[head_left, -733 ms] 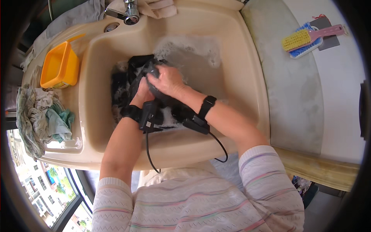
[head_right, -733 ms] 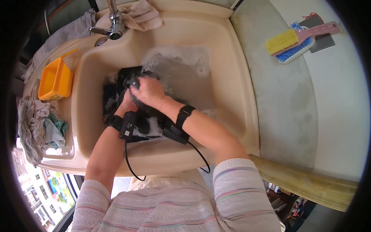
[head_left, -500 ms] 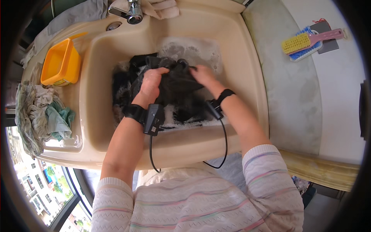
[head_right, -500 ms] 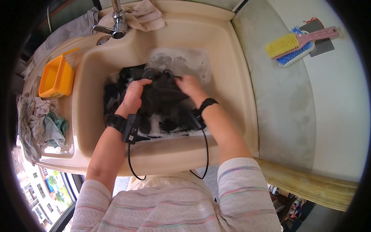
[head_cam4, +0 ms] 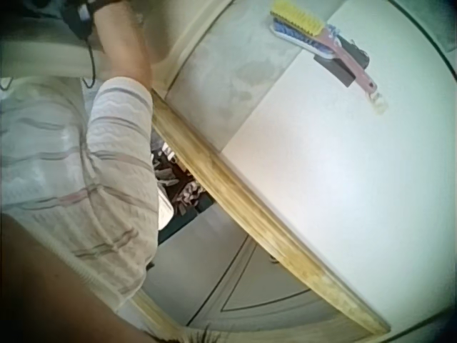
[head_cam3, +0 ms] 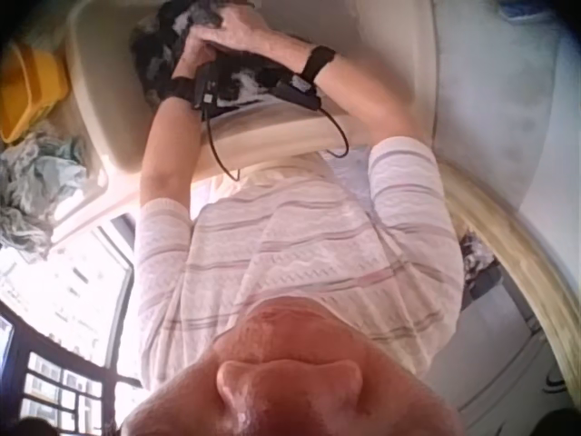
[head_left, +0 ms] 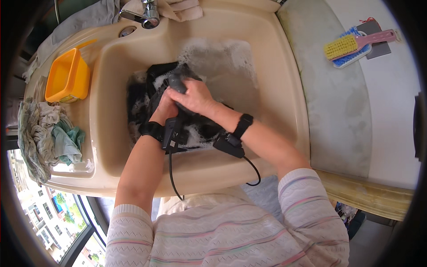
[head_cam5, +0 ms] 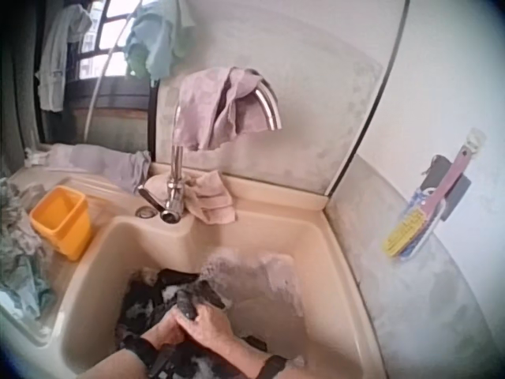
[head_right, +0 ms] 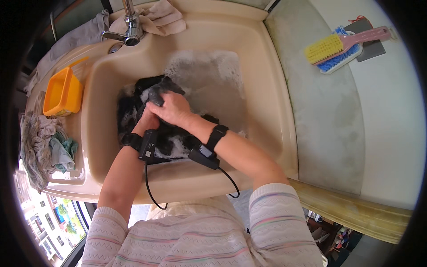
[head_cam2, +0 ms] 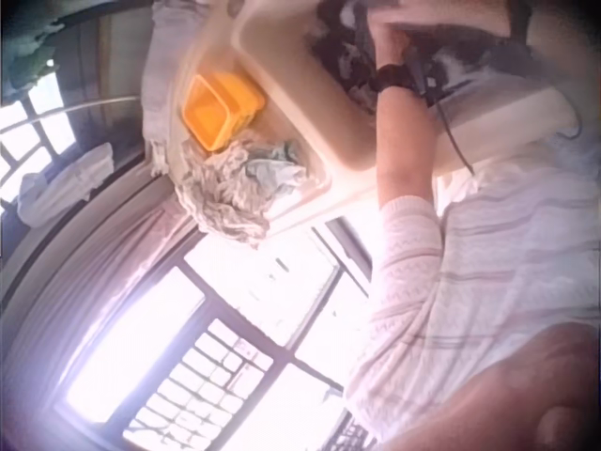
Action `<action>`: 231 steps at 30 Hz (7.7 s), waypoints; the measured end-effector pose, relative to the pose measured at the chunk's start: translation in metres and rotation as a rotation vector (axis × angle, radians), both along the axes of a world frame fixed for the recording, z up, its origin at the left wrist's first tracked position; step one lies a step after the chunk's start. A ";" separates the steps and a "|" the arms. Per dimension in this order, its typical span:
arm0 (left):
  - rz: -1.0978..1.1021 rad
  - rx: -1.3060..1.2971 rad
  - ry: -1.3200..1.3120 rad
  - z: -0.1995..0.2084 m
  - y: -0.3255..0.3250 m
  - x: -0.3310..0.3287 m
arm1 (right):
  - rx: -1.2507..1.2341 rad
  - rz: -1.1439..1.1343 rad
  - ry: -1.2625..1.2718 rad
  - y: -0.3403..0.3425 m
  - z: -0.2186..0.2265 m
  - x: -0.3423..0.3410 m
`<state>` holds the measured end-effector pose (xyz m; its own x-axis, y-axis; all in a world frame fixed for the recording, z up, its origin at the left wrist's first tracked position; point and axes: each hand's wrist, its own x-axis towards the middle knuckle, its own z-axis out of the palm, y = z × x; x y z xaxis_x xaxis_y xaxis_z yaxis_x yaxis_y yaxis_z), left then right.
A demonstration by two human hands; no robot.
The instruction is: The person is hand washing various items of clothing in a laundry sink with soapy water.
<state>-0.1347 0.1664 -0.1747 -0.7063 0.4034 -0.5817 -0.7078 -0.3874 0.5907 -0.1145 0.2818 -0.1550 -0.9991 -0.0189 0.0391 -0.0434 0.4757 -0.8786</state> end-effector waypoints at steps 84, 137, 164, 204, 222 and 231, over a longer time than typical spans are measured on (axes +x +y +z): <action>-0.951 -0.923 0.798 -0.042 0.059 -0.026 | 0.470 -0.004 -0.281 0.200 -0.038 -0.060; 0.026 -0.048 -0.132 -0.018 0.024 -0.027 | 0.036 0.025 -0.562 0.102 -0.091 -0.039; -0.110 -0.017 -0.292 -0.027 0.017 -0.032 | 0.144 0.080 -0.119 0.047 -0.035 -0.026; -1.405 -1.387 1.346 -0.002 -0.046 -0.036 | 0.794 0.585 -0.633 0.083 -0.014 0.070; -1.435 -1.406 1.003 -0.057 0.030 -0.033 | 0.937 0.319 -0.638 0.130 -0.073 0.033; -1.503 -1.357 1.048 -0.068 0.030 -0.043 | 1.071 0.341 -0.712 0.136 -0.096 0.022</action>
